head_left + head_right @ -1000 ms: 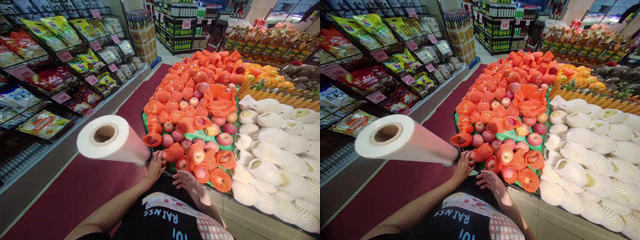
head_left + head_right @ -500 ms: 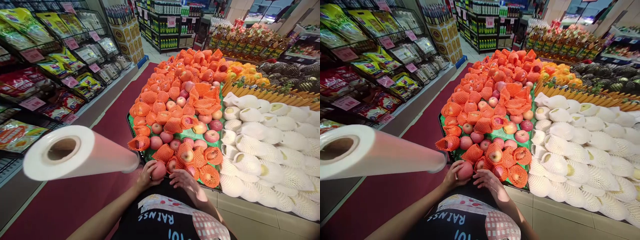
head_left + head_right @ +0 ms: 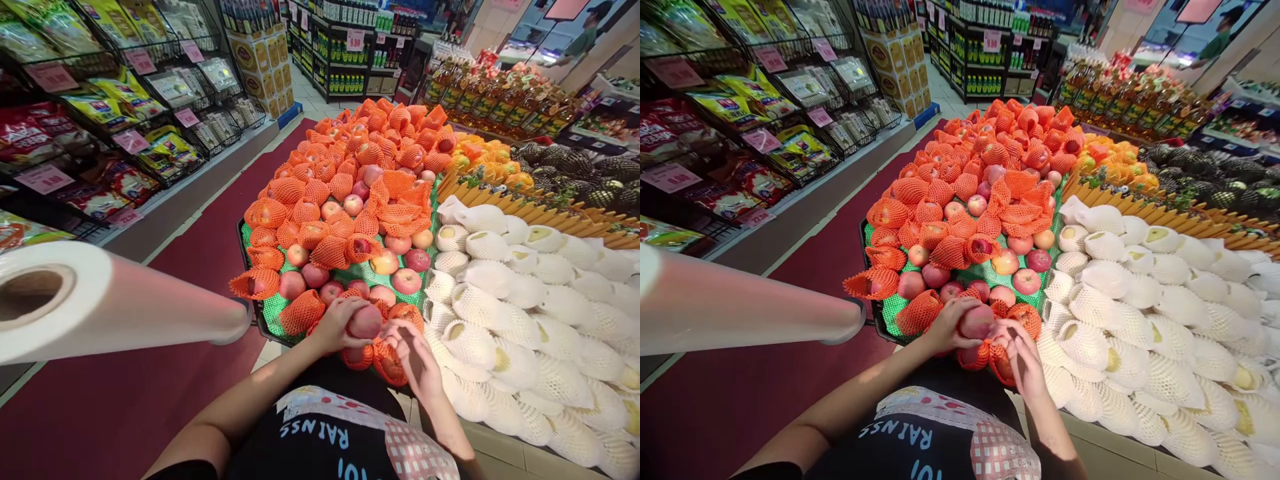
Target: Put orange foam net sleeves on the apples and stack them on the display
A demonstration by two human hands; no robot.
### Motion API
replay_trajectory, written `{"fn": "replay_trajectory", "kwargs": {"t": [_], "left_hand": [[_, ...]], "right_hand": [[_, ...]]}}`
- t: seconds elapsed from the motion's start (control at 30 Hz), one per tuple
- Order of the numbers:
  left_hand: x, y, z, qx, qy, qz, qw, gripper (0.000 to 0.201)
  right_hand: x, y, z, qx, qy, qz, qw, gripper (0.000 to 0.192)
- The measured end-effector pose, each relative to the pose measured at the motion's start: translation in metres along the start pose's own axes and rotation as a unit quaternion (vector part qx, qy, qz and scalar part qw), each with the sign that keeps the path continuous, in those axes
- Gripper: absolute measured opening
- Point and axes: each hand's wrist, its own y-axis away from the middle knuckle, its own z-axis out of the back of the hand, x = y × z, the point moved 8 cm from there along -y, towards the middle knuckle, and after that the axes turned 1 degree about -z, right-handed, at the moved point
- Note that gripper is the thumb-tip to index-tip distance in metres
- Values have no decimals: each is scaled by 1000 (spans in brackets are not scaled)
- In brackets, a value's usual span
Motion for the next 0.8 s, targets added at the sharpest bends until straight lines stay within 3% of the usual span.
{"fn": "replay_trajectory", "kwargs": {"t": [0.07, 0.13, 0.2, 0.3, 0.33, 0.4, 0.5, 0.57, 0.63, 0.73, 0.8], "left_hand": [[-7, -4, -20, 87, -21, -3, 996, 76], [-14, -3, -38, 160, -52, -23, 985, 73], [-19, 1, -50, 200, -74, -47, 976, 70], [-24, 5, -54, 208, -87, -70, 972, 72], [-24, 6, -53, 204, -90, -75, 972, 73], [-26, 7, -50, 192, -100, -82, 973, 76], [-29, 11, -44, 171, -122, -93, 973, 79], [-31, 12, -42, 166, -137, -107, 971, 79], [-38, 12, -43, 174, -148, -139, 964, 68], [-52, 10, -46, 197, -150, -206, 947, 38], [-59, 6, -46, 201, -148, -229, 941, 32]], "right_hand": [[25, -17, 20, -45, 115, 34, 992, 29], [56, -38, 29, -74, 271, 102, 954, 24], [88, -63, 28, -100, 438, 193, 872, 27], [113, -103, 20, -151, 622, 273, 718, 31], [115, -119, 19, -168, 657, 274, 682, 32], [112, -148, 19, -202, 695, 253, 642, 38], [106, -183, 25, -283, 697, 195, 629, 60], [105, -197, 31, -347, 660, 169, 645, 67], [107, -206, 37, -386, 602, 176, 676, 61], [114, -214, 43, -384, 539, 210, 720, 40], [119, -211, 48, -383, 510, 230, 735, 30]]}}
